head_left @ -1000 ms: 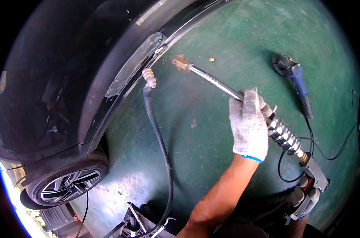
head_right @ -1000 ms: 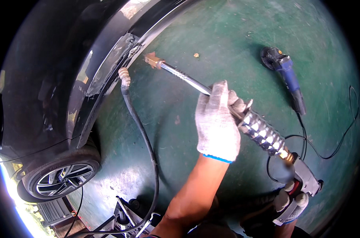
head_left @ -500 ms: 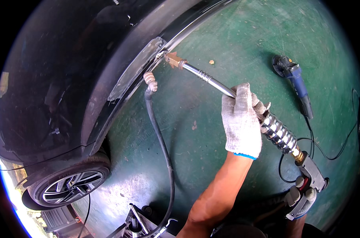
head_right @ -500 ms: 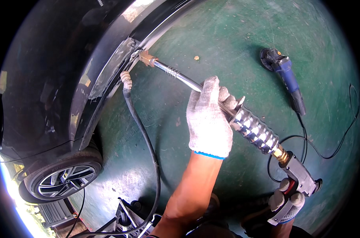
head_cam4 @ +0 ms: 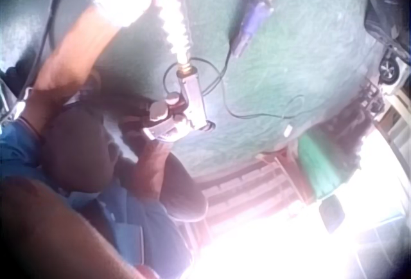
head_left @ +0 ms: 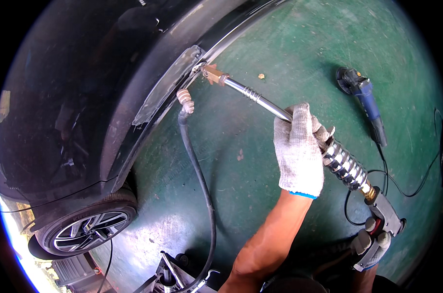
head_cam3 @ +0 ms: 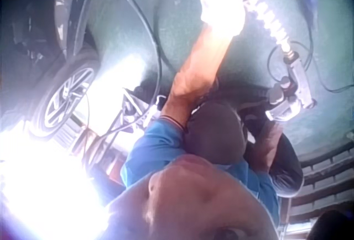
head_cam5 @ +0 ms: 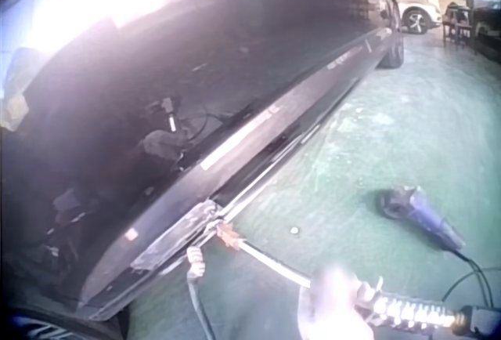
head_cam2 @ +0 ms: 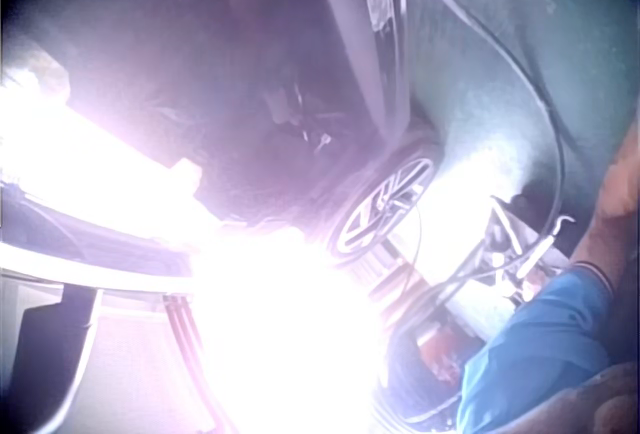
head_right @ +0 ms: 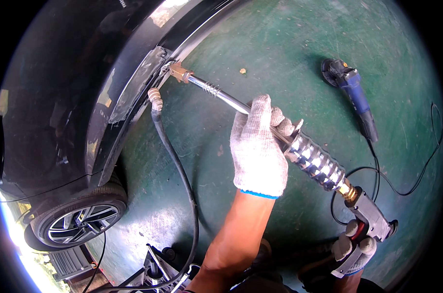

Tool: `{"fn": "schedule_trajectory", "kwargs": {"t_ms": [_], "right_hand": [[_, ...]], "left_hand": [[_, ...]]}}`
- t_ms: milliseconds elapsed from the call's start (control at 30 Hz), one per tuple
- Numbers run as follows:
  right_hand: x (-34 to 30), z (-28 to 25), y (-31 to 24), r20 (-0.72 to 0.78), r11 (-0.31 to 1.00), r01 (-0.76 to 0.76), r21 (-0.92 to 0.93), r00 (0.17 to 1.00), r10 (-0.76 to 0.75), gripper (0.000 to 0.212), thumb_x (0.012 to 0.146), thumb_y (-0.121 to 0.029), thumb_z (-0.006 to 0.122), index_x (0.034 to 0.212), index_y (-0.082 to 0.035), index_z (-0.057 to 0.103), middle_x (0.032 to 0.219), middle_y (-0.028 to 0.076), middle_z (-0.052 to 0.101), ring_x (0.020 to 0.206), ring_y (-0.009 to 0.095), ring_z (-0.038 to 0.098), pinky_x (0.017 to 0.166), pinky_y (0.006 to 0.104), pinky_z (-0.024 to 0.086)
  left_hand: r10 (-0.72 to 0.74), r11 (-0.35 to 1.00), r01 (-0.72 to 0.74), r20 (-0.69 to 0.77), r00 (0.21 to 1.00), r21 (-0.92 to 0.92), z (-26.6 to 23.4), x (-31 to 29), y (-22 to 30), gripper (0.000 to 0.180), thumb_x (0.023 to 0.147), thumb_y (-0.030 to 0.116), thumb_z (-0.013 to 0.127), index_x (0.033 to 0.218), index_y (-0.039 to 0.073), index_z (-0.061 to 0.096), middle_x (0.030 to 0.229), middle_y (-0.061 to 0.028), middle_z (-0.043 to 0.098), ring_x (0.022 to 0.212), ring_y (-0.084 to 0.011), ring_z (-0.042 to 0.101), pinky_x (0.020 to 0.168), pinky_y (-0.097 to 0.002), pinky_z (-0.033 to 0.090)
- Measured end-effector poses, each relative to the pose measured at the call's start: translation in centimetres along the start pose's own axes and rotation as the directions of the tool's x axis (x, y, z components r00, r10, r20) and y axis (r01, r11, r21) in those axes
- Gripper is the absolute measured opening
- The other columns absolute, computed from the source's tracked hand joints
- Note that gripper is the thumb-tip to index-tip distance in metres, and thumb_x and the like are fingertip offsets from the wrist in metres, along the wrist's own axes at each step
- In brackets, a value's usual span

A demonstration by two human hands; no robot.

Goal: The person uses an angle grinder to smooth a damaged area on the front fender of a dark-colored car. They then switch to a pneumatic spot welder to apply a series of welds to the same section of the fender, working methodically along the repair line.

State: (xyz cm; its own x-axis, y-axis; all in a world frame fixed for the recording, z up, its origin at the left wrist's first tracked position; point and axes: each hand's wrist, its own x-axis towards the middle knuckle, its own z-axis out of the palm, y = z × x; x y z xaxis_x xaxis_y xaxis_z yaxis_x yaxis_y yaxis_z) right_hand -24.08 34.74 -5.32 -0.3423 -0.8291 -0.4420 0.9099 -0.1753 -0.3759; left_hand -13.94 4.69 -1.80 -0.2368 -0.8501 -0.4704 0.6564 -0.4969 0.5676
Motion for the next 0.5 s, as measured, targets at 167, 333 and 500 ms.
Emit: {"fn": "schedule_trajectory", "kwargs": {"t_ms": [167, 333, 500], "right_hand": [[0.2, 1.2, 0.3, 0.007, 0.999, 0.039, 0.030, 0.999, -0.039, 0.052, 0.087, -0.029, 0.066, 0.119, 0.006, 0.049, 0.070, 0.017, 0.056, 0.054, 0.029, 0.052, 0.051, 0.0406, 0.041], [0.3, 1.4, 0.3, 0.006, 0.998, 0.029, 0.052, 1.000, -0.030, 0.051, 0.087, -0.030, 0.066, 0.119, 0.006, 0.049, 0.069, 0.017, 0.056, 0.053, 0.029, 0.052, 0.051, 0.0406, 0.042], [0.4, 1.7, 0.3, 0.004, 0.999, 0.041, 0.028, 0.999, -0.041, 0.048, 0.087, -0.029, 0.066, 0.116, 0.006, 0.049, 0.067, 0.016, 0.055, 0.053, 0.028, 0.051, 0.050, 0.0398, 0.041]], "left_hand": [[0.009, 1.000, -0.010, 0.021, 1.000, 0.013, -0.1, 0.1, -0.1, 0.019, 0.096, 0.021, 0.063, 0.099, 0.007, 0.050, 0.075, -0.0015, 0.048, 0.062, -0.0124, 0.047, 0.059, -0.0306, 0.045], [-0.001, 0.999, 0.001, 0.009, 1.000, 0.055, 0.2, 0.1, 0.0, 0.020, 0.099, 0.024, 0.058, 0.102, 0.008, 0.046, 0.072, 0.0008, 0.043, 0.059, -0.0091, 0.044, 0.054, -0.0274, 0.043], [0.027, 0.999, -0.028, 0.010, 1.000, 0.021, -0.2, 0.2, -0.2, 0.018, 0.095, 0.020, 0.064, 0.096, 0.007, 0.051, 0.077, -0.0026, 0.050, 0.065, -0.0131, 0.049, 0.062, -0.0309, 0.045]]}}
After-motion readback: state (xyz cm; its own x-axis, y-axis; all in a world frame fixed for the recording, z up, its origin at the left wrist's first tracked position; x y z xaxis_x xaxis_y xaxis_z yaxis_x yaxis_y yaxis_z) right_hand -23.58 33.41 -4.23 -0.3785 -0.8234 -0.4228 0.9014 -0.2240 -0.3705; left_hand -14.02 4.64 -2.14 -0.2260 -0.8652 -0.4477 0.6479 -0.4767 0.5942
